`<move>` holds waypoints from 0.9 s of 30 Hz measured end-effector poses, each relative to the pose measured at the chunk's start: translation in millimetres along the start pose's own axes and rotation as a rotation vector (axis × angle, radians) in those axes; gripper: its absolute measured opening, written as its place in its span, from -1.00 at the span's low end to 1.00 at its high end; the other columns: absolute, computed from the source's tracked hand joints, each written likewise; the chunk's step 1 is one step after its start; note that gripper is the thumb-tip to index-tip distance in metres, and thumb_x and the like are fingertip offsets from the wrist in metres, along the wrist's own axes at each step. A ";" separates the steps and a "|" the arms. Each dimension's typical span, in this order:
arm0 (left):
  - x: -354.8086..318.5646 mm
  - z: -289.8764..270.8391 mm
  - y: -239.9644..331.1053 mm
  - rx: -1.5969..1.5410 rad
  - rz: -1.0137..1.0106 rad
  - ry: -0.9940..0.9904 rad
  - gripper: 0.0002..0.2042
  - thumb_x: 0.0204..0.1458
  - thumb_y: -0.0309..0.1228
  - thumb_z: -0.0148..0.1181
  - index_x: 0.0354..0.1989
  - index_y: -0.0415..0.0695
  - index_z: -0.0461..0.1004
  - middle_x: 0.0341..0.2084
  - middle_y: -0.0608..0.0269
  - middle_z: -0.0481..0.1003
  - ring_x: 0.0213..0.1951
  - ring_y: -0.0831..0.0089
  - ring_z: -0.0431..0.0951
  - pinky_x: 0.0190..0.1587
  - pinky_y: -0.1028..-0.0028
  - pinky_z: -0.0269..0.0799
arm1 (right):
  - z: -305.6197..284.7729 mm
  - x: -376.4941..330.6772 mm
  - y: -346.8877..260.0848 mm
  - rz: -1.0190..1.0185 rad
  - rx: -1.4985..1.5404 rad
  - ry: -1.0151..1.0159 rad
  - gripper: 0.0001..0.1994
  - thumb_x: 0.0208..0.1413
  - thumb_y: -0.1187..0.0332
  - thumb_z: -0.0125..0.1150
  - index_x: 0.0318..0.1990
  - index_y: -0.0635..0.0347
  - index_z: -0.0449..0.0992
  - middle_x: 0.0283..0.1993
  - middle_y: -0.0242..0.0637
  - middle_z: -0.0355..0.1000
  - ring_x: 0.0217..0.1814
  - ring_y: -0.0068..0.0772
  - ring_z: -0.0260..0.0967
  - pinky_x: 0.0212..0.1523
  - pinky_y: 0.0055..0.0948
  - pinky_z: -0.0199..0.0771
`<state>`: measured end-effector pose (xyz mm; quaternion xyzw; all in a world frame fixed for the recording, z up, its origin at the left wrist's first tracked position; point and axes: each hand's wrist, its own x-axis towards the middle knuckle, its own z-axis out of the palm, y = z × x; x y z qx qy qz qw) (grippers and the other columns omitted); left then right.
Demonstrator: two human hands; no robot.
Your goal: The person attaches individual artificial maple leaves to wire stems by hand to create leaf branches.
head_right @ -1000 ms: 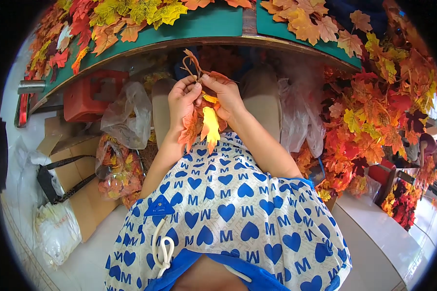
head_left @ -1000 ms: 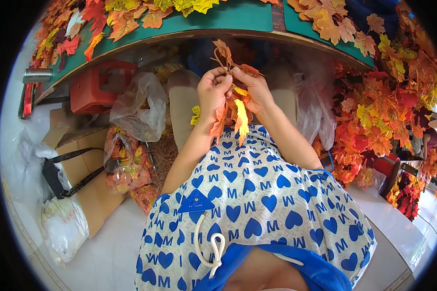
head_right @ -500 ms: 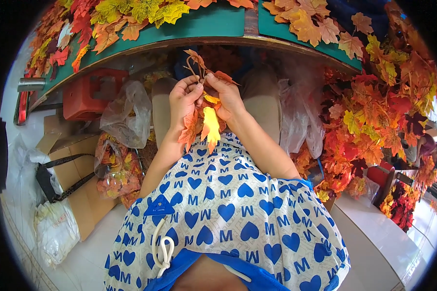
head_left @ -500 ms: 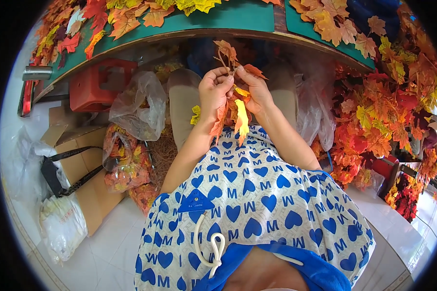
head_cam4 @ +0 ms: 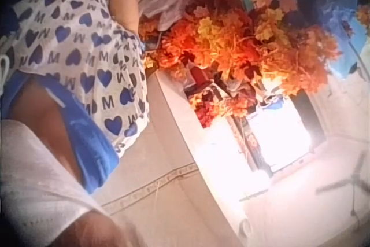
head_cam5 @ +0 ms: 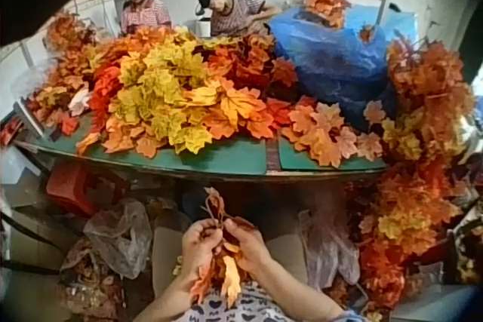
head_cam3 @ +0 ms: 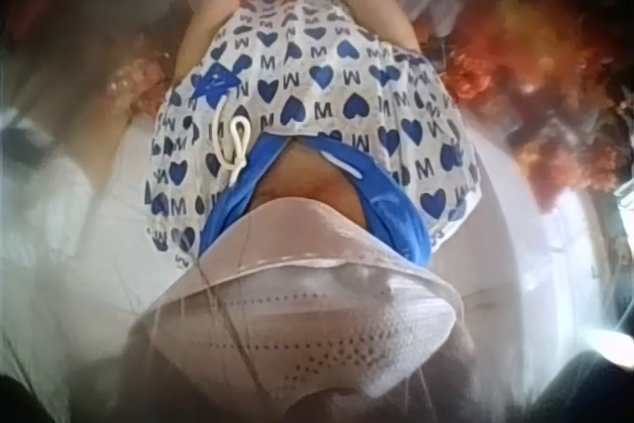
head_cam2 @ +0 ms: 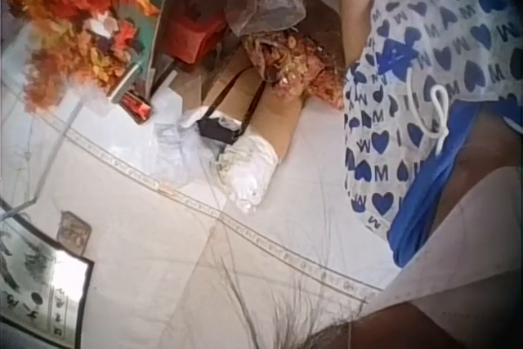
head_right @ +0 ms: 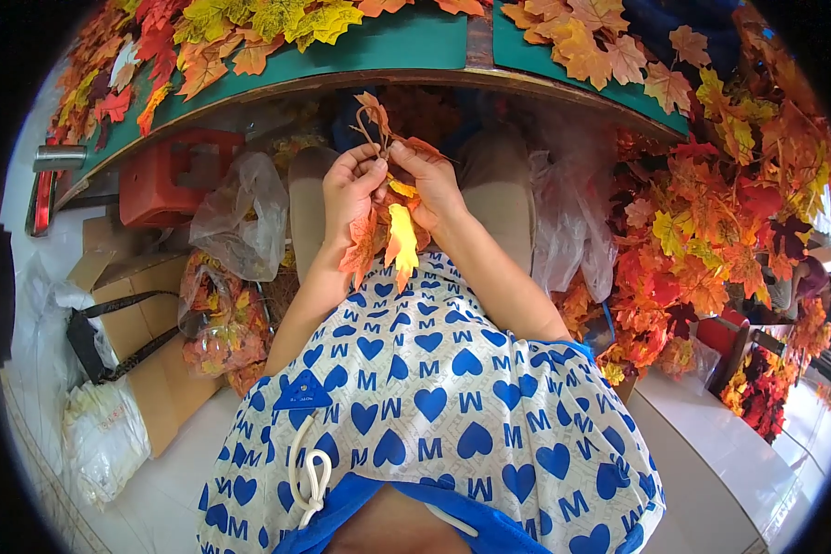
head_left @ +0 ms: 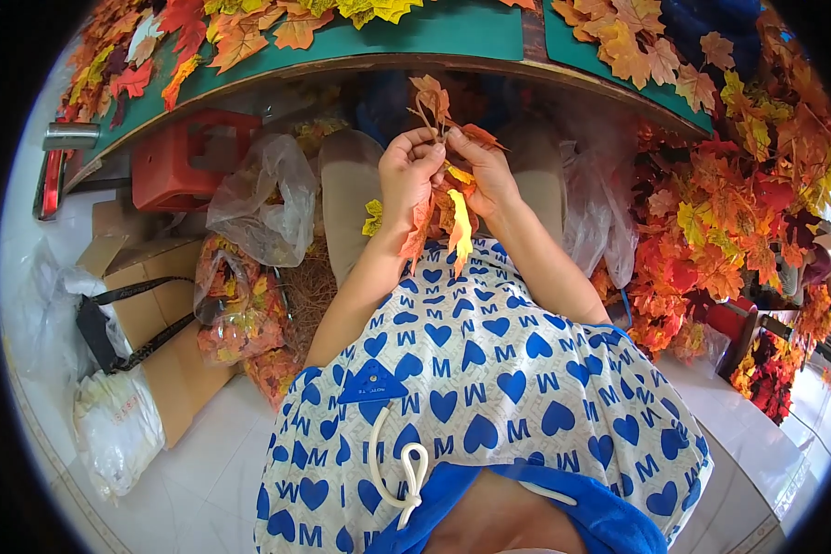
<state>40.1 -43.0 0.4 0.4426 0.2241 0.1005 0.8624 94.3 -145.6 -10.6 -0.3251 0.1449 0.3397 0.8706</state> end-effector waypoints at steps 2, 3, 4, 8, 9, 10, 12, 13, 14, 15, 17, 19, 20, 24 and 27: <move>0.8 -0.7 -0.8 -0.007 0.000 -0.001 -0.83 -0.01 -0.63 0.14 -0.22 -0.28 0.39 -0.58 0.36 0.40 -0.63 0.66 0.34 -0.56 0.72 0.26 | -1.1 1.0 -0.2 0.006 -0.036 -0.014 -0.89 0.11 0.45 0.12 -0.23 0.27 0.48 -0.31 -0.26 0.48 -0.33 -0.42 0.45 -0.35 -0.47 0.52; 1.2 -1.3 -1.1 -0.001 0.001 0.001 -0.83 -0.01 -0.63 0.14 -0.22 -0.28 0.39 -0.58 0.36 0.40 -0.63 0.66 0.34 -0.56 0.71 0.26 | -0.7 1.0 0.2 0.006 -0.036 -0.014 -0.89 0.11 0.45 0.12 -0.23 0.27 0.48 -0.31 -0.26 0.48 -0.33 -0.42 0.45 -0.35 -0.47 0.52; 1.6 -1.8 -1.3 0.005 0.002 0.004 -0.82 -0.02 -0.63 0.14 -0.22 -0.28 0.39 -0.58 0.36 0.40 -0.62 0.66 0.34 -0.56 0.71 0.26 | 0.2 0.6 0.8 0.002 -0.017 0.001 -0.88 0.11 0.45 0.12 -0.23 0.28 0.48 -0.32 -0.26 0.48 -0.34 -0.42 0.45 -0.36 -0.48 0.52; 2.5 -3.7 -2.7 0.026 0.003 0.007 -0.82 -0.02 -0.63 0.14 -0.21 -0.29 0.38 -0.58 0.36 0.40 -0.62 0.66 0.35 -0.56 0.71 0.27 | 1.3 -1.8 2.0 -0.060 -0.084 -0.038 -0.88 0.12 0.46 0.11 -0.23 0.30 0.49 -0.34 -0.24 0.47 -0.40 -0.42 0.44 -0.41 -0.51 0.51; 2.2 -3.0 -2.0 0.017 0.000 0.005 -0.82 -0.02 -0.64 0.14 -0.21 -0.29 0.38 -0.58 0.36 0.40 -0.63 0.66 0.34 -0.57 0.71 0.26 | 1.5 -3.1 1.2 -0.061 -0.085 -0.037 -0.88 0.12 0.46 0.11 -0.23 0.30 0.49 -0.34 -0.24 0.47 -0.40 -0.42 0.44 -0.41 -0.51 0.51; 1.8 -2.6 -1.7 0.008 -0.003 0.003 -0.82 -0.02 -0.64 0.13 -0.21 -0.29 0.38 -0.58 0.36 0.39 -0.63 0.66 0.34 -0.57 0.70 0.26 | 2.1 -4.7 -0.4 -0.065 -0.112 -0.058 -0.88 0.12 0.46 0.11 -0.24 0.32 0.48 -0.35 -0.24 0.47 -0.42 -0.43 0.44 -0.43 -0.51 0.50; 0.2 -2.0 -2.8 0.010 0.005 0.008 -0.82 -0.01 -0.64 0.12 -0.20 -0.29 0.38 -0.58 0.35 0.39 -0.63 0.66 0.33 -0.57 0.70 0.25 | 3.9 -6.9 -1.2 -0.069 -0.139 -0.081 -0.88 0.12 0.46 0.11 -0.24 0.33 0.48 -0.36 -0.24 0.47 -0.45 -0.44 0.43 -0.45 -0.52 0.50; -0.8 -2.0 -3.5 0.012 0.011 0.012 -0.82 -0.01 -0.65 0.12 -0.20 -0.29 0.38 -0.58 0.35 0.38 -0.64 0.65 0.32 -0.57 0.70 0.25 | 4.9 -8.2 -0.2 -0.103 -0.169 -0.077 -0.88 0.12 0.46 0.11 -0.25 0.34 0.48 -0.37 -0.25 0.47 -0.47 -0.46 0.42 -0.45 -0.54 0.49; -1.1 -2.2 -3.6 0.012 0.011 0.011 -0.82 -0.01 -0.65 0.12 -0.20 -0.29 0.38 -0.58 0.35 0.38 -0.64 0.65 0.32 -0.57 0.70 0.25 | 5.6 -9.1 0.3 -0.138 -0.199 -0.073 -0.88 0.13 0.46 0.11 -0.26 0.35 0.48 -0.38 -0.26 0.47 -0.49 -0.49 0.41 -0.46 -0.55 0.48; -1.4 -2.7 -4.1 0.012 0.011 0.001 -0.82 -0.01 -0.65 0.11 -0.21 -0.28 0.38 -0.58 0.35 0.38 -0.64 0.65 0.31 -0.57 0.70 0.24 | 3.8 -9.4 1.1 -0.138 -0.199 -0.073 -0.88 0.13 0.46 0.11 -0.26 0.35 0.48 -0.38 -0.26 0.47 -0.49 -0.49 0.41 -0.46 -0.55 0.48; -1.0 -5.3 -6.7 0.013 0.010 -0.006 -0.82 -0.01 -0.65 0.11 -0.21 -0.28 0.39 -0.58 0.34 0.38 -0.64 0.65 0.31 -0.57 0.70 0.24 | -1.8 -8.6 4.2 -0.208 -0.308 -0.106 -0.87 0.13 0.44 0.13 -0.28 0.36 0.48 -0.40 -0.30 0.46 -0.50 -0.52 0.40 -0.46 -0.58 0.46; 0.0 -10.4 -11.5 0.012 0.003 -0.027 -0.82 0.02 -0.63 0.10 -0.18 -0.26 0.40 -0.57 0.39 0.37 -0.64 0.67 0.28 -0.60 0.72 0.18 | -5.9 -6.2 6.3 -0.204 -0.381 -0.106 -0.87 0.13 0.44 0.13 -0.28 0.36 0.48 -0.40 -0.30 0.46 -0.50 -0.52 0.40 -0.46 -0.58 0.46; -0.6 -8.4 -10.3 0.011 0.006 -0.033 -0.82 0.02 -0.63 0.10 -0.18 -0.26 0.40 -0.57 0.39 0.37 -0.64 0.67 0.28 -0.60 0.72 0.18 | -6.4 -7.0 4.3 -0.215 -0.457 -0.107 -0.87 0.13 0.44 0.13 -0.29 0.36 0.48 -0.41 -0.31 0.45 -0.50 -0.53 0.40 -0.46 -0.58 0.45; 2.1 -6.1 -8.4 0.011 -0.009 -0.033 -0.82 0.02 -0.62 0.10 -0.18 -0.25 0.41 -0.58 0.40 0.36 -0.65 0.68 0.27 -0.60 0.72 0.18 | -6.1 -9.5 2.4 -0.188 -0.408 -0.113 -0.88 0.12 0.44 0.14 -0.30 0.35 0.47 -0.40 -0.33 0.45 -0.44 -0.54 0.41 -0.40 -0.59 0.46; 5.0 -8.0 -6.1 0.017 -0.021 -0.039 -0.82 0.03 -0.62 0.10 -0.17 -0.24 0.41 -0.58 0.41 0.35 -0.65 0.69 0.27 -0.61 0.73 0.17 | -9.6 -8.0 8.6 -0.254 -0.280 -0.005 -0.90 0.11 0.46 0.16 -0.31 0.33 0.48 -0.36 -0.34 0.45 -0.38 -0.56 0.41 -0.32 -0.59 0.47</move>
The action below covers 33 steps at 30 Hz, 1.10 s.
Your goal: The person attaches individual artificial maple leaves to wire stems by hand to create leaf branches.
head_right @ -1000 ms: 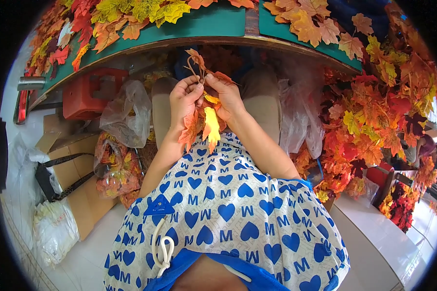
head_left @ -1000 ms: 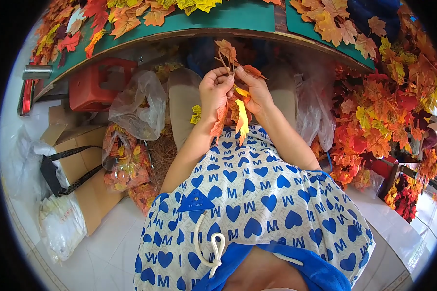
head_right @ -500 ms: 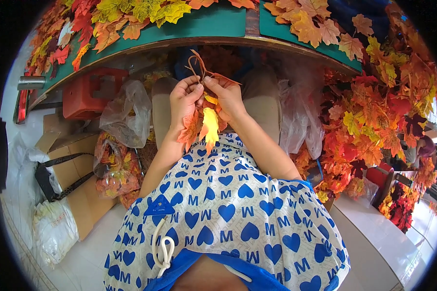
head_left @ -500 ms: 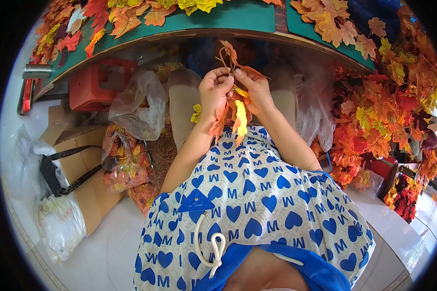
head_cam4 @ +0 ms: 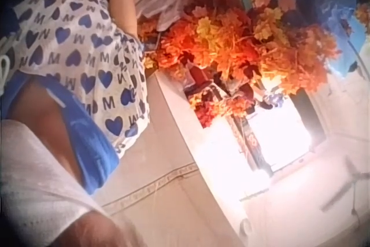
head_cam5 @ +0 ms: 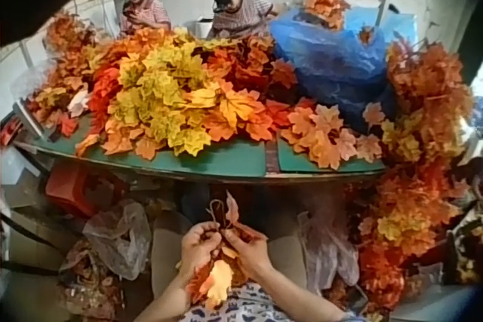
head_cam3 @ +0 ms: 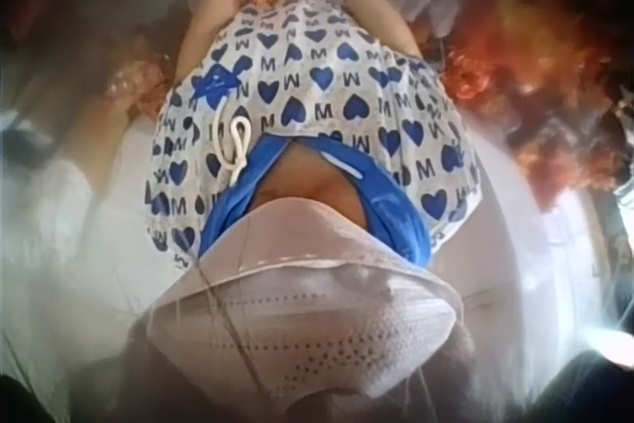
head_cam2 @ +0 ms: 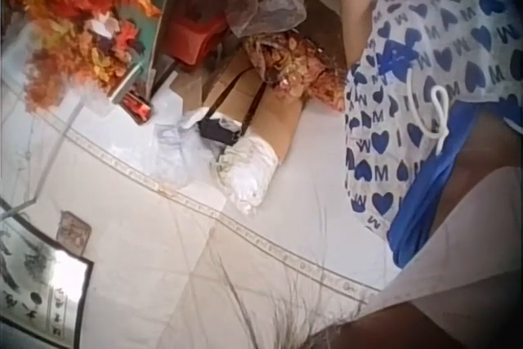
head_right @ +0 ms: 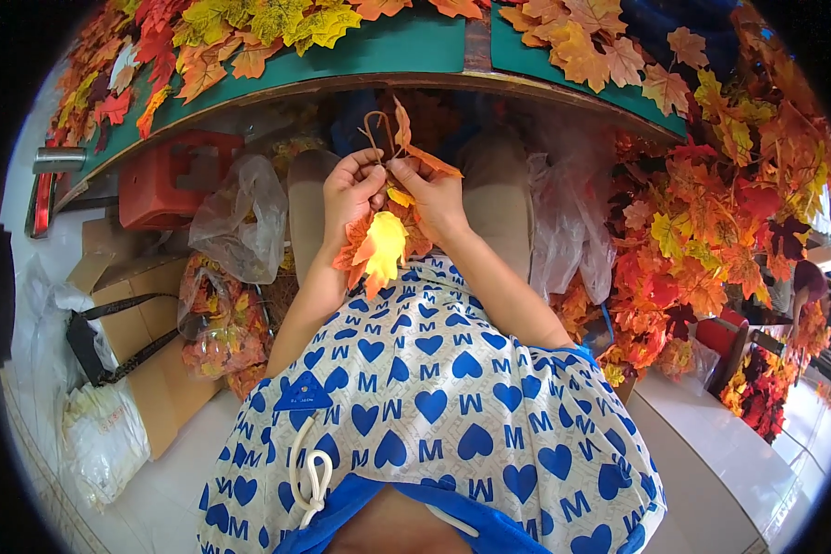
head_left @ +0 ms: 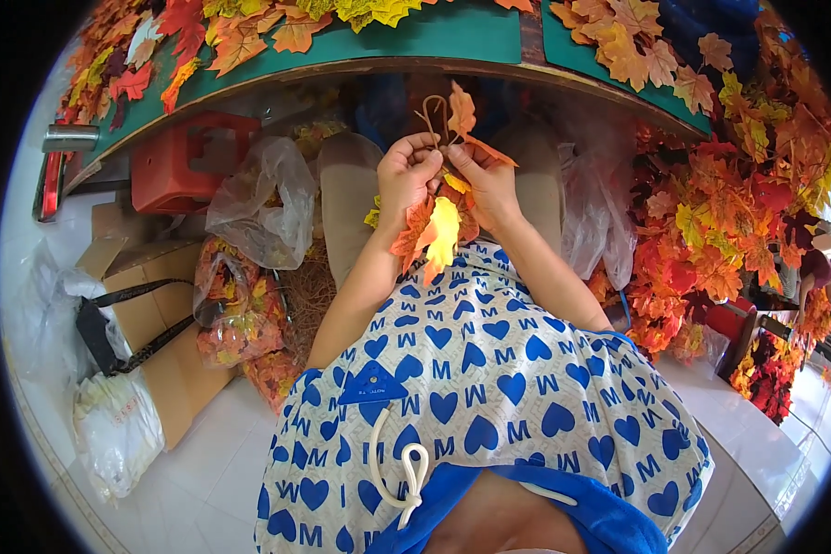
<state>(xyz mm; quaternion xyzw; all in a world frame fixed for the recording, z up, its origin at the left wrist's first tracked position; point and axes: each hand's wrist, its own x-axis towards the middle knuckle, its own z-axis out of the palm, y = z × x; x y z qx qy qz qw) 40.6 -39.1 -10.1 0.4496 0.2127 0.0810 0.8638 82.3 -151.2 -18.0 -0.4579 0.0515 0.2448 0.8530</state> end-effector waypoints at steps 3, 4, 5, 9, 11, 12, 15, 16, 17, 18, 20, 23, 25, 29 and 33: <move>-0.1 -2.6 -1.5 0.017 0.003 -0.025 -0.83 0.03 -0.62 0.09 -0.18 -0.24 0.41 -0.58 0.41 0.35 -0.65 0.69 0.26 -0.61 0.73 0.15 | -2.5 -1.2 0.6 -0.012 -0.017 -0.049 -0.91 0.09 0.48 0.18 -0.31 0.32 0.48 -0.32 -0.34 0.45 -0.31 -0.55 0.42 -0.25 -0.58 0.47; -0.1 -3.6 -2.3 0.013 0.005 -0.027 -0.83 0.03 -0.62 0.09 -0.18 -0.24 0.41 -0.58 0.41 0.35 -0.65 0.69 0.26 -0.61 0.73 0.14 | -1.7 -2.6 0.5 -0.018 -0.049 -0.065 -0.91 0.08 0.48 0.18 -0.30 0.32 0.48 -0.32 -0.35 0.45 -0.31 -0.56 0.42 -0.25 -0.58 0.47; -1.2 -3.2 -1.6 0.012 0.004 -0.027 -0.83 0.03 -0.62 0.09 -0.18 -0.24 0.41 -0.58 0.41 0.35 -0.65 0.69 0.26 -0.61 0.73 0.14 | -1.8 -3.9 0.5 -0.023 -0.082 -0.082 -0.91 0.08 0.48 0.19 -0.30 0.32 0.47 -0.32 -0.35 0.45 -0.31 -0.56 0.42 -0.25 -0.58 0.47; -5.5 -0.7 -0.6 0.020 -0.011 -0.003 -0.84 0.03 -0.62 0.09 -0.19 -0.23 0.42 -0.57 0.41 0.36 -0.66 0.70 0.25 -0.61 0.73 0.14 | -5.6 -4.8 6.8 -0.064 -0.137 -0.027 -0.90 0.07 0.48 0.20 -0.30 0.33 0.47 -0.33 -0.35 0.44 -0.31 -0.57 0.40 -0.25 -0.60 0.46; -4.7 0.0 -1.8 0.005 -0.010 -0.064 -0.84 0.03 -0.63 0.08 -0.20 -0.23 0.42 -0.57 0.40 0.36 -0.66 0.70 0.24 -0.61 0.73 0.14 | -5.4 -5.5 7.4 -0.057 -0.011 -0.005 -0.90 0.07 0.47 0.20 -0.30 0.34 0.48 -0.33 -0.36 0.44 -0.32 -0.59 0.39 -0.25 -0.61 0.45; -3.9 -0.8 -1.5 0.014 -0.013 -0.040 -0.84 0.03 -0.64 0.08 -0.21 -0.23 0.42 -0.57 0.40 0.36 -0.66 0.69 0.24 -0.61 0.73 0.15 | -4.1 -6.5 6.5 -0.057 -0.012 -0.006 -0.90 0.07 0.47 0.20 -0.30 0.34 0.48 -0.33 -0.36 0.44 -0.32 -0.59 0.39 -0.25 -0.61 0.45; -5.1 -0.8 1.2 -0.010 -0.028 -0.043 -0.84 0.02 -0.64 0.08 -0.21 -0.23 0.42 -0.58 0.40 0.36 -0.65 0.69 0.24 -0.60 0.73 0.15 | -2.3 -8.9 4.2 -0.070 -0.047 -0.015 -0.90 0.07 0.47 0.20 -0.31 0.33 0.48 -0.34 -0.36 0.44 -0.32 -0.58 0.39 -0.25 -0.61 0.44; -5.6 -0.8 0.2 -0.010 -0.029 -0.044 -0.84 0.02 -0.64 0.08 -0.21 -0.23 0.42 -0.58 0.40 0.36 -0.65 0.69 0.24 -0.60 0.73 0.15 | -4.4 -8.3 4.4 -0.066 -0.052 -0.033 -0.89 0.07 0.46 0.21 -0.30 0.33 0.48 -0.34 -0.36 0.44 -0.32 -0.58 0.39 -0.25 -0.61 0.44; -5.6 -1.2 -0.9 0.005 -0.021 -0.046 -0.84 0.02 -0.65 0.07 -0.21 -0.23 0.42 -0.58 0.40 0.36 -0.65 0.68 0.24 -0.61 0.72 0.15 | -4.3 -7.3 4.0 -0.061 -0.058 -0.056 -0.89 0.07 0.46 0.21 -0.30 0.32 0.48 -0.33 -0.37 0.43 -0.33 -0.58 0.39 -0.25 -0.61 0.44; -5.2 -1.9 -1.7 0.020 -0.013 -0.047 -0.84 0.02 -0.65 0.07 -0.22 -0.23 0.42 -0.58 0.40 0.35 -0.65 0.68 0.24 -0.61 0.72 0.15 | -3.3 -7.9 4.6 -0.061 -0.058 -0.058 -0.89 0.07 0.46 0.21 -0.30 0.32 0.48 -0.33 -0.37 0.43 -0.33 -0.58 0.39 -0.25 -0.61 0.44; -4.0 -3.2 -2.9 0.003 -0.019 -0.049 -0.84 0.02 -0.65 0.07 -0.22 -0.23 0.42 -0.58 0.40 0.35 -0.65 0.68 0.24 -0.61 0.71 0.15 | -1.0 -11.1 6.0 -0.057 -0.046 -0.022 -0.88 0.07 0.44 0.21 -0.29 0.31 0.48 -0.32 -0.37 0.43 -0.32 -0.58 0.39 -0.26 -0.61 0.44; -4.4 -5.5 -4.5 -0.028 -0.042 -0.056 -0.83 0.01 -0.66 0.08 -0.21 -0.24 0.42 -0.59 0.39 0.36 -0.66 0.68 0.25 -0.62 0.71 0.16 | -6.9 -9.6 4.8 -0.004 -0.111 -0.060 -0.88 0.07 0.44 0.21 -0.27 0.29 0.47 -0.31 -0.38 0.43 -0.31 -0.59 0.39 -0.26 -0.62 0.44; -3.1 -9.9 -4.0 -0.041 -0.054 -0.061 -0.81 -0.01 -0.66 0.09 -0.20 -0.26 0.42 -0.59 0.38 0.37 -0.67 0.68 0.26 -0.62 0.71 0.17 | -10.1 -8.3 -0.5 0.027 -0.172 -0.088 -0.86 0.06 0.43 0.23 -0.25 0.29 0.47 -0.31 -0.38 0.43 -0.30 -0.58 0.39 -0.25 -0.62 0.44; -4.4 -17.0 5.6 -0.001 -0.173 -0.194 -0.79 0.00 -0.63 0.11 -0.16 -0.22 0.41 -0.58 0.39 0.36 -0.66 0.69 0.28 -0.60 0.71 0.18 | -21.4 -4.3 -5.2 -0.160 -0.549 -0.182 -0.77 0.01 0.41 0.29 -0.20 0.28 0.46 -0.24 -0.35 0.44 -0.20 -0.54 0.40 -0.18 -0.56 0.43; -9.2 -16.6 24.4 0.164 -0.136 -0.332 -0.75 0.03 -0.59 0.11 -0.09 -0.20 0.34 -0.43 0.36 0.40 -0.55 0.66 0.39 -0.53 0.69 0.29 | -15.6 2.8 -28.2 -0.262 -0.463 -0.406 -0.67 -0.03 0.44 0.30 -0.08 0.25 0.42 -0.09 -0.34 0.41 -0.03 -0.53 0.34 -0.04 -0.47 0.36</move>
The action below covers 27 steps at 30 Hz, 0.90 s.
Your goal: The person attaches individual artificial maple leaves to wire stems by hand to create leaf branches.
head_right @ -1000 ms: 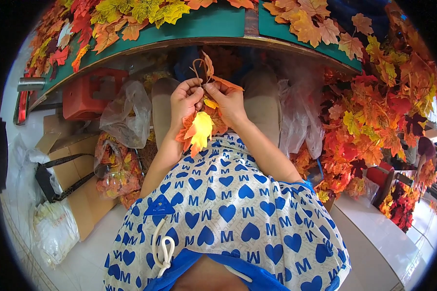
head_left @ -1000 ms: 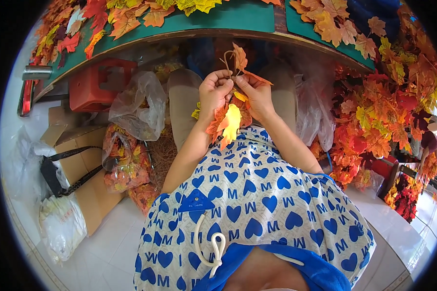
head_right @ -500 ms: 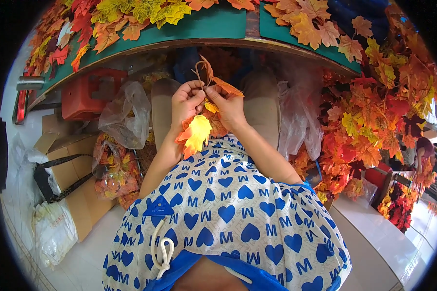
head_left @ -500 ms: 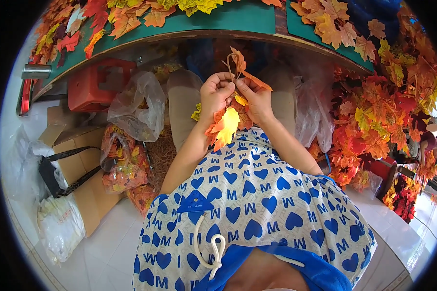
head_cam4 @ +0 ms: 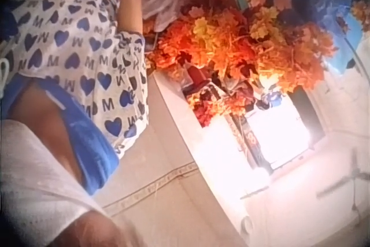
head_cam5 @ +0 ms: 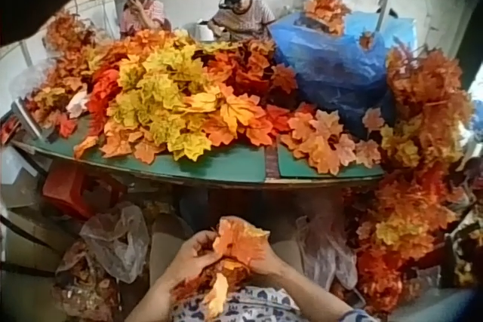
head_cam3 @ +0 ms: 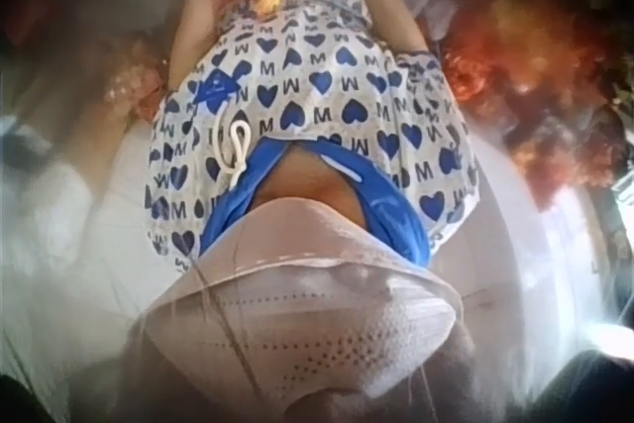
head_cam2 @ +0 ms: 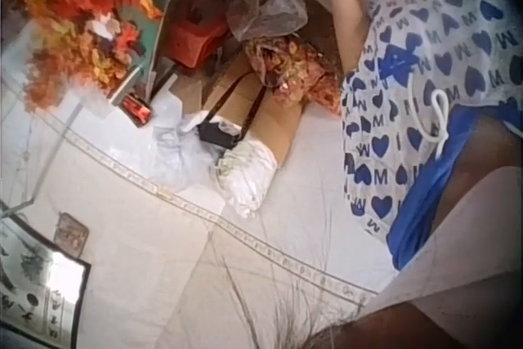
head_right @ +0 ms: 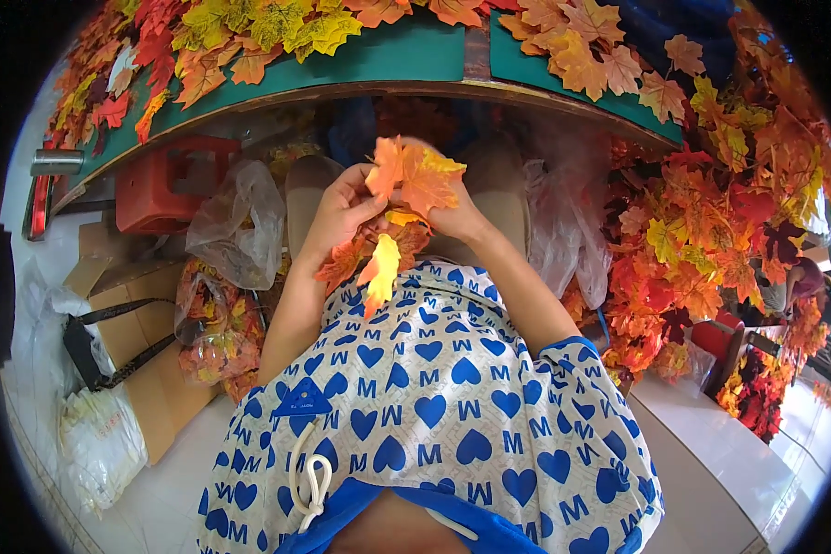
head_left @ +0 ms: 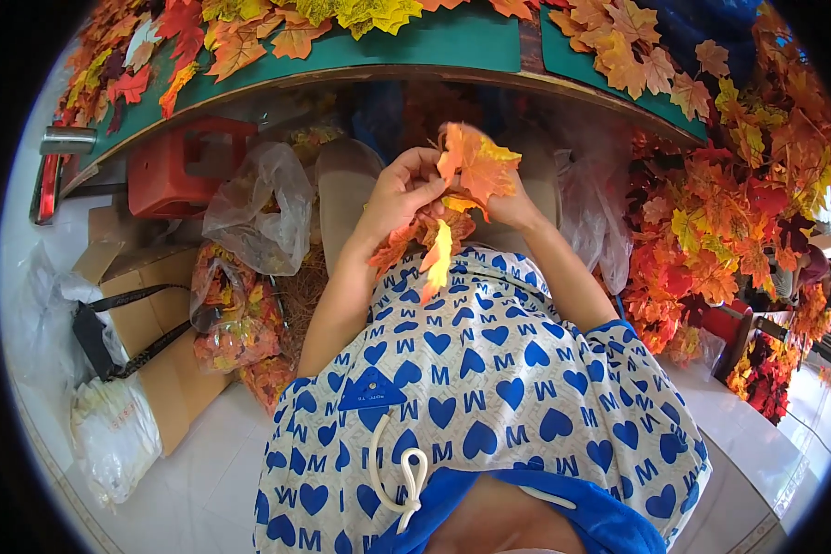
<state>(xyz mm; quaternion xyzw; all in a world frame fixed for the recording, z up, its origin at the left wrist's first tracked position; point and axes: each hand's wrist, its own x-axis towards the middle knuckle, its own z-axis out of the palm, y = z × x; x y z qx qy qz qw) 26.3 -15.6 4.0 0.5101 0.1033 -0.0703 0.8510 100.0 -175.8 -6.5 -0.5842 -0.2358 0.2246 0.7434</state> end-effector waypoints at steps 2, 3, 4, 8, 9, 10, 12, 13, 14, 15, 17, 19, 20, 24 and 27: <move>0.0 2.9 7.2 -0.011 0.058 -0.088 -0.75 0.05 -0.58 0.08 -0.07 -0.19 0.33 -0.36 0.32 0.44 -0.37 0.58 0.47 -0.38 0.65 0.39 | -12.1 0.4 4.3 0.130 -0.134 -0.060 -0.68 0.00 0.44 0.27 -0.07 0.25 0.40 -0.12 -0.36 0.42 -0.07 -0.52 0.35 -0.07 -0.47 0.38; 2.8 -9.9 6.6 0.169 0.130 -0.138 -0.78 0.09 -0.55 0.05 -0.08 -0.19 0.38 -0.28 0.31 0.46 -0.21 0.54 0.47 -0.21 0.59 0.40 | -12.5 2.0 -0.1 0.135 -0.189 -0.105 -0.69 0.01 0.43 0.26 -0.08 0.25 0.41 -0.12 -0.37 0.42 -0.08 -0.53 0.35 -0.08 -0.47 0.38; 4.6 -23.6 12.9 0.176 0.137 -0.135 -0.78 0.09 -0.55 0.05 -0.08 -0.19 0.38 -0.28 0.31 0.46 -0.21 0.54 0.47 -0.21 0.59 0.40 | -11.4 4.0 -3.6 0.138 -0.245 -0.150 -0.71 0.02 0.42 0.24 -0.08 0.24 0.41 -0.13 -0.38 0.42 -0.09 -0.54 0.34 -0.08 -0.48 0.38; 9.3 -29.5 44.8 0.733 0.431 0.136 -0.84 0.13 -0.47 0.04 -0.24 -0.28 0.51 -0.30 0.35 0.48 -0.24 0.62 0.47 -0.18 0.59 0.38 | -11.4 9.7 -26.1 -0.099 -0.606 -0.298 -0.76 -0.07 0.29 0.27 -0.24 0.17 0.49 -0.16 -0.24 0.44 -0.15 -0.18 0.40 -0.14 -0.36 0.41; 6.9 -27.0 48.9 0.628 0.321 0.078 -0.84 0.12 -0.46 0.06 -0.25 -0.30 0.50 -0.34 0.34 0.50 -0.27 0.62 0.47 -0.19 0.59 0.39 | -14.6 12.2 -20.8 -0.245 -0.799 -0.334 -0.75 -0.16 0.27 0.30 -0.30 0.14 0.52 -0.15 -0.19 0.42 -0.10 -0.02 0.33 -0.11 -0.25 0.38; 3.4 -22.9 52.2 0.524 0.213 0.019 -0.83 0.12 -0.45 0.08 -0.26 -0.31 0.50 -0.38 0.34 0.51 -0.30 0.62 0.47 -0.21 0.59 0.39 | -11.7 12.5 -21.7 -0.257 -0.863 -0.327 -0.71 -0.24 0.28 0.31 -0.29 0.13 0.50 -0.16 -0.22 0.42 -0.06 -0.07 0.30 -0.06 -0.21 0.34; 0.0 -10.3 50.4 0.497 0.094 -0.006 -0.85 0.08 -0.46 0.13 -0.29 -0.32 0.49 -0.44 0.32 0.52 -0.37 0.63 0.48 -0.27 0.61 0.42 | -7.4 20.5 -30.1 -0.413 -0.938 -0.326 -0.67 -0.29 0.26 0.32 -0.28 0.09 0.49 -0.20 -0.23 0.40 -0.11 -0.07 0.30 -0.12 -0.21 0.34; -0.8 -10.6 49.2 0.443 0.084 -0.033 -0.85 0.08 -0.46 0.14 -0.27 -0.32 0.50 -0.42 0.34 0.52 -0.37 0.65 0.47 -0.28 0.63 0.41 | -11.5 23.3 -23.0 -0.392 -1.030 -0.370 -0.65 -0.32 0.22 0.31 -0.29 0.06 0.47 -0.24 -0.26 0.37 -0.16 -0.08 0.28 -0.12 -0.19 0.29; -3.8 -10.9 49.2 0.386 0.064 -0.061 -0.84 0.07 -0.46 0.16 -0.26 -0.31 0.50 -0.41 0.36 0.51 -0.36 0.68 0.45 -0.28 0.65 0.40 | -11.6 23.4 -27.1 -0.409 -1.035 -0.368 -0.65 -0.32 0.22 0.31 -0.29 0.06 0.47 -0.24 -0.26 0.37 -0.16 -0.08 0.28 -0.12 -0.19 0.29; -5.8 -12.6 50.3 0.436 0.057 -0.077 -0.85 0.06 -0.46 0.17 -0.28 -0.31 0.50 -0.43 0.33 0.52 -0.36 0.67 0.46 -0.29 0.64 0.41 | -12.1 22.5 -30.4 -0.360 -1.033 -0.355 -0.65 -0.32 0.20 0.30 -0.27 0.05 0.48 -0.24 -0.28 0.37 -0.15 -0.10 0.26 -0.11 -0.17 0.26; -8.1 -16.6 50.8 0.387 0.032 -0.166 -0.83 0.04 -0.47 0.20 -0.25 -0.32 0.48 -0.43 0.31 0.52 -0.35 0.68 0.47 -0.29 0.65 0.41 | -6.9 21.9 -43.0 -0.262 -0.999 -0.356 -0.58 -0.28 0.14 0.29 -0.17 0.02 0.50 -0.15 -0.29 0.32 -0.04 -0.13 0.21 0.01 -0.15 0.18; -5.9 -17.1 46.7 0.371 0.059 -0.147 -0.81 0.04 -0.47 0.20 -0.22 -0.31 0.47 -0.41 0.33 0.51 -0.35 0.68 0.47 -0.28 0.64 0.40 | -0.6 27.0 -41.9 -0.306 -0.949 -0.314 -0.56 -0.26 0.13 0.29 -0.14 0.03 0.50 -0.09 -0.26 0.28 0.00 -0.11 0.20 0.05 -0.16 0.17; -4.5 -15.2 46.0 0.350 0.079 -0.135 -0.79 0.03 -0.47 0.20 -0.19 -0.31 0.46 -0.39 0.34 0.50 -0.35 0.68 0.46 -0.28 0.64 0.40 | 0.9 27.8 -41.3 -0.341 -0.901 -0.267 -0.54 -0.24 0.12 0.29 -0.10 0.04 0.50 -0.02 -0.23 0.25 0.05 -0.10 0.18 0.08 -0.17 0.16; 4.7 -14.9 47.9 0.472 0.077 -0.146 -0.76 0.06 -0.48 0.15 -0.11 -0.30 0.43 -0.33 0.35 0.48 -0.31 0.68 0.45 -0.23 0.63 0.39 | -2.2 32.5 -30.6 -0.326 -0.869 -0.181 -0.56 -0.27 0.22 0.35 -0.14 0.12 0.52 0.20 -0.07 0.12 0.22 0.01 0.07 0.20 -0.14 0.10; 8.0 -32.9 41.8 0.131 0.017 -0.163 -0.77 0.06 -0.54 0.09 -0.09 -0.26 0.44 -0.27 0.27 0.50 -0.25 0.57 0.49 -0.14 0.55 0.40 | 0.2 23.7 -28.9 -0.337 -0.888 -0.048 -0.61 -0.27 0.30 0.35 -0.16 0.12 0.53 0.22 -0.03 0.10 0.25 0.04 0.05 0.19 -0.13 0.11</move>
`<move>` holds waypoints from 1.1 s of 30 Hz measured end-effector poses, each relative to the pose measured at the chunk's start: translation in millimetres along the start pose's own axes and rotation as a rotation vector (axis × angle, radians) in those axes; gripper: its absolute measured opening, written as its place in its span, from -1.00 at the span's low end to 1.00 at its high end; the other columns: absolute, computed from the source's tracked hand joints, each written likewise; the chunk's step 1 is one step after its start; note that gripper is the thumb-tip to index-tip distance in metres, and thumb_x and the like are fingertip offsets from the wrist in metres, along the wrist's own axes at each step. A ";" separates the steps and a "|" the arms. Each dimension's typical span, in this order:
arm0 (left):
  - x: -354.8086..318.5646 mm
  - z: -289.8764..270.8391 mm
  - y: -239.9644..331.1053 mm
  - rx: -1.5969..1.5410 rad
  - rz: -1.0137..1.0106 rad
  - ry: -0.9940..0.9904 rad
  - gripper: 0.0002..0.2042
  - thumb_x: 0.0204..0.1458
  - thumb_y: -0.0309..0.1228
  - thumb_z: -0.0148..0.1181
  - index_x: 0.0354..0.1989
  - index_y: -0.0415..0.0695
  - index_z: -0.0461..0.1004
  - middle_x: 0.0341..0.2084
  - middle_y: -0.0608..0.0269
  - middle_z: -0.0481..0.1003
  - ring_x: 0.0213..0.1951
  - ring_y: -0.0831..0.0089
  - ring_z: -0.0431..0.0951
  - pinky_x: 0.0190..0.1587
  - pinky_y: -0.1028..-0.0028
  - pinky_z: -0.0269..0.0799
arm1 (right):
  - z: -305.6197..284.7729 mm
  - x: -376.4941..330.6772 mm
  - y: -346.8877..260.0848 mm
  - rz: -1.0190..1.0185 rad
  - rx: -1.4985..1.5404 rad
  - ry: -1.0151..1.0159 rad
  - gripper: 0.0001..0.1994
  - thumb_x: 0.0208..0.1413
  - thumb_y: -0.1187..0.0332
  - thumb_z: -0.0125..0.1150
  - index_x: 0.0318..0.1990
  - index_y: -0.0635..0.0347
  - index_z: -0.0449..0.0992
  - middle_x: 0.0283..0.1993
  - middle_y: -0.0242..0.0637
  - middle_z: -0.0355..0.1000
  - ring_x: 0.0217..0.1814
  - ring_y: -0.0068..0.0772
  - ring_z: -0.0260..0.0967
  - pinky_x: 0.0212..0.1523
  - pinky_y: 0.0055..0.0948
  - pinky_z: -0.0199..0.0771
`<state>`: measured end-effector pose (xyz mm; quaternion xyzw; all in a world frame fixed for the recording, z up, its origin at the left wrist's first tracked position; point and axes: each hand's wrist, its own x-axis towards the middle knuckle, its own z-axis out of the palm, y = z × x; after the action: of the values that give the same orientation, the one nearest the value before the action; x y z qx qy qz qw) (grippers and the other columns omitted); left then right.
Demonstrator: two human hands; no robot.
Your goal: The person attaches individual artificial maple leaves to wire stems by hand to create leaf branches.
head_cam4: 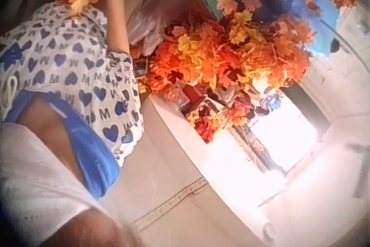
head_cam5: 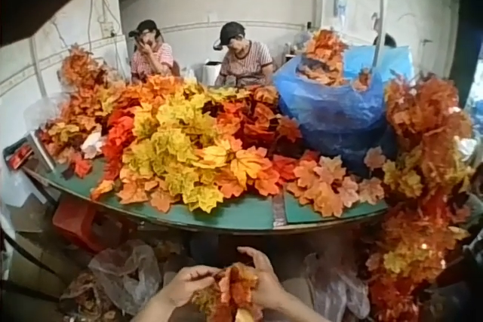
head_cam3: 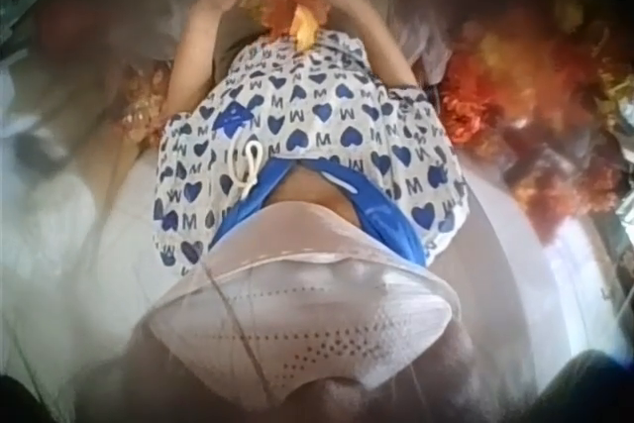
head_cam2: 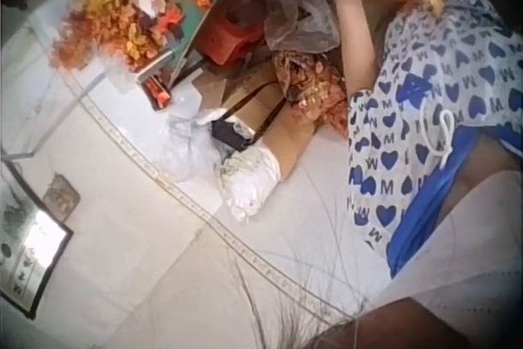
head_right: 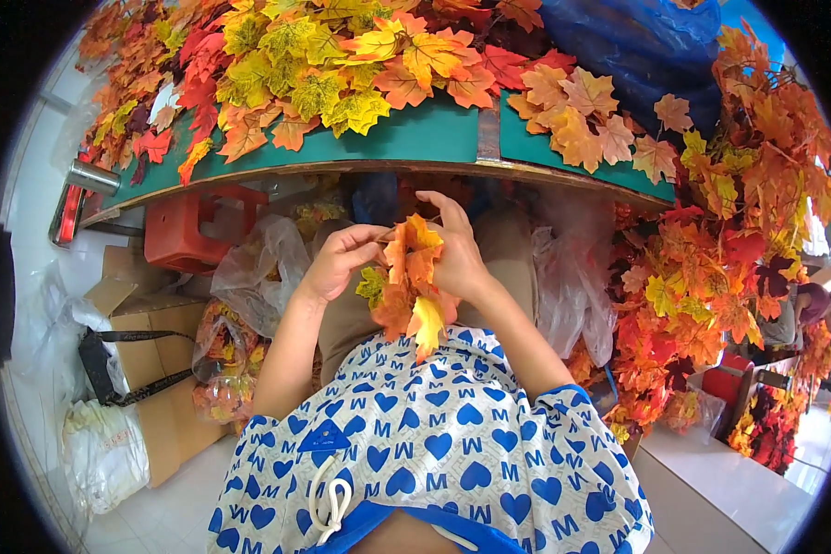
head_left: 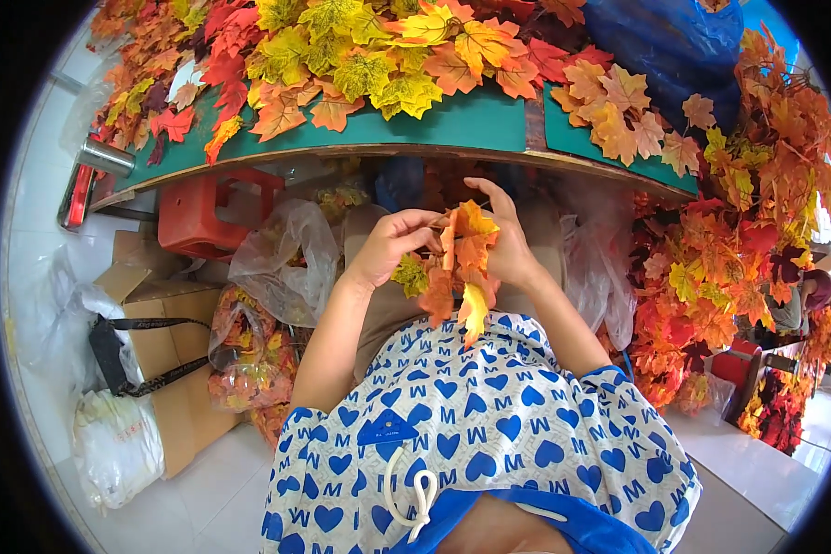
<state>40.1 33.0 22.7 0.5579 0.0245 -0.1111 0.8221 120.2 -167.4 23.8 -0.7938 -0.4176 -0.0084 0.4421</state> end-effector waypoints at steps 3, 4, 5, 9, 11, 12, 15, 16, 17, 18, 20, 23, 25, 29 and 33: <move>0.9 -7.6 -25.8 -0.392 0.028 0.005 -0.74 0.04 -0.57 0.11 -0.07 -0.22 0.42 -0.21 0.23 0.50 -0.21 0.45 0.51 -0.09 0.45 0.42 | 2.1 -6.2 -16.6 0.077 0.005 0.209 -0.67 -0.25 0.40 0.31 -0.19 0.04 0.56 0.17 -0.06 0.15 0.21 0.03 0.09 0.17 -0.14 0.14; 1.7 -5.0 -32.0 -0.500 0.071 0.068 -0.74 0.03 -0.55 0.13 -0.07 -0.21 0.42 -0.22 0.24 0.49 -0.20 0.45 0.51 -0.09 0.45 0.42 | 0.8 -9.5 -16.6 -0.058 -0.064 0.233 -0.66 -0.26 0.41 0.30 -0.19 0.01 0.56 0.12 -0.12 0.20 0.16 -0.01 0.15 0.14 -0.14 0.18; 3.2 -1.1 -35.5 -0.609 0.111 0.128 -0.74 0.02 -0.54 0.15 -0.08 -0.20 0.42 -0.22 0.26 0.49 -0.19 0.44 0.51 -0.09 0.45 0.42 | -1.7 -13.0 -14.4 -0.191 -0.139 0.256 -0.65 -0.28 0.42 0.29 -0.19 -0.03 0.56 0.07 -0.17 0.24 0.11 -0.04 0.20 0.11 -0.14 0.21; 7.4 3.4 -47.1 -0.566 0.136 0.345 -0.81 0.01 -0.55 0.18 -0.17 -0.15 0.45 -0.32 0.36 0.49 -0.25 0.55 0.49 -0.12 0.51 0.41 | 0.8 -26.3 -8.3 -0.719 -0.354 -0.169 -0.63 -0.19 0.33 0.17 -0.10 -0.01 0.50 -0.07 -0.25 0.34 -0.03 -0.25 0.32 0.04 -0.17 0.33; 7.0 -3.3 -58.3 -0.539 0.173 0.339 -0.85 0.03 -0.55 0.16 -0.21 -0.14 0.45 -0.37 0.39 0.47 -0.30 0.60 0.48 -0.16 0.56 0.40 | -9.1 -18.8 -18.7 -0.723 -0.351 -0.238 -0.58 -0.22 0.36 0.20 -0.07 0.02 0.48 -0.05 -0.26 0.35 -0.02 -0.28 0.33 0.04 -0.17 0.34; 6.5 -4.7 -62.0 -0.468 0.158 0.390 -0.85 0.03 -0.56 0.14 -0.21 -0.14 0.45 -0.37 0.40 0.47 -0.32 0.61 0.48 -0.18 0.58 0.40 | -17.9 -11.0 -27.0 -0.724 -0.340 -0.310 -0.54 -0.25 0.40 0.23 -0.04 0.05 0.45 -0.03 -0.27 0.37 0.00 -0.31 0.34 0.04 -0.17 0.35; 1.8 1.7 -65.9 -0.404 0.137 0.439 -0.88 0.06 -0.56 0.11 -0.22 -0.13 0.44 -0.39 0.41 0.46 -0.35 0.62 0.48 -0.30 0.63 0.43 | -58.9 29.6 -30.0 -0.632 -0.196 -0.222 -0.57 -0.18 0.47 0.18 -0.03 0.13 0.44 -0.04 -0.21 0.39 -0.03 -0.25 0.38 0.01 -0.18 0.38; 2.1 1.5 -72.1 -0.405 0.104 0.472 -0.88 0.06 -0.56 0.10 -0.23 -0.13 0.43 -0.39 0.40 0.46 -0.37 0.62 0.49 -0.33 0.63 0.44 | -66.1 42.6 -20.2 -0.511 -0.258 -0.128 -0.60 -0.13 0.48 0.15 -0.03 0.16 0.44 -0.05 -0.17 0.39 -0.06 -0.21 0.39 -0.01 -0.19 0.39; 0.6 -0.2 -79.4 -0.407 0.067 0.508 -0.89 0.07 -0.56 0.10 -0.23 -0.13 0.43 -0.39 0.40 0.46 -0.38 0.62 0.49 -0.36 0.63 0.46 | -72.8 59.1 -9.1 -0.385 -0.314 -0.036 -0.64 -0.08 0.48 0.11 -0.03 0.19 0.43 -0.06 -0.13 0.39 -0.08 -0.16 0.39 -0.03 -0.20 0.39; -1.7 -2.6 -85.8 -0.413 0.081 0.473 -0.89 0.07 -0.56 0.09 -0.23 -0.14 0.43 -0.38 0.39 0.46 -0.40 0.61 0.50 -0.36 0.62 0.49 | -78.9 86.5 0.6 -0.322 -0.293 0.145 -0.65 -0.03 0.47 0.10 -0.01 0.23 0.40 -0.06 -0.08 0.38 -0.06 -0.10 0.37 -0.02 -0.20 0.37; -3.2 4.1 -92.8 -0.421 0.086 0.476 -0.89 0.07 -0.56 0.09 -0.23 -0.15 0.43 -0.38 0.38 0.46 -0.40 0.60 0.50 -0.35 0.61 0.49 | -76.8 143.6 15.7 -0.222 -0.376 0.435 -0.63 0.04 0.45 0.07 0.04 0.30 0.32 -0.07 -0.01 0.38 -0.02 -0.01 0.32 0.00 -0.18 0.33; -10.7 6.1 -95.2 -0.421 0.076 0.418 -0.88 0.06 -0.56 0.10 -0.22 -0.16 0.42 -0.37 0.36 0.47 -0.38 0.58 0.51 -0.35 0.61 0.49 | -56.3 203.3 33.0 -0.063 -0.515 0.394 -0.58 0.06 0.43 0.08 0.09 0.33 0.23 -0.12 0.02 0.37 -0.01 0.06 0.26 0.02 -0.13 0.27; -15.6 7.5 -97.8 -0.468 0.040 0.441 -0.88 0.06 -0.57 0.10 -0.23 -0.16 0.43 -0.36 0.36 0.47 -0.36 0.57 0.51 -0.35 0.60 0.48 | -35.9 224.3 38.9 -0.173 -0.535 0.336 -0.66 0.01 0.46 0.08 -0.03 0.34 0.30 -0.20 -0.01 0.37 -0.11 0.03 0.30 -0.07 -0.15 0.33; -18.4 4.4 -107.0 -0.470 0.034 0.460 -0.87 0.05 -0.56 0.11 -0.23 -0.13 0.44 -0.36 0.37 0.48 -0.35 0.58 0.51 -0.32 0.58 0.48 | -1.4 247.9 30.9 -0.282 -0.534 0.261 -0.76 -0.12 0.55 0.05 -0.21 0.32 0.35 -0.32 -0.08 0.34 -0.21 -0.07 0.36 -0.21 -0.26 0.42; -16.1 10.3 -103.5 -0.471 0.015 0.467 -0.87 0.05 -0.57 0.11 -0.22 -0.14 0.44 -0.37 0.39 0.48 -0.36 0.59 0.50 -0.33 0.60 0.46 | 13.5 261.5 14.9 -0.292 -0.506 0.115 -0.75 -0.06 0.56 0.01 -0.16 0.32 0.33 -0.27 -0.05 0.34 -0.14 -0.02 0.37 -0.21 -0.23 0.46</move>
<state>1.8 -10.5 -65.2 0.3629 0.2333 0.0347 0.9015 295.7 9.7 105.3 -0.8085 -0.4863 -0.2204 0.2474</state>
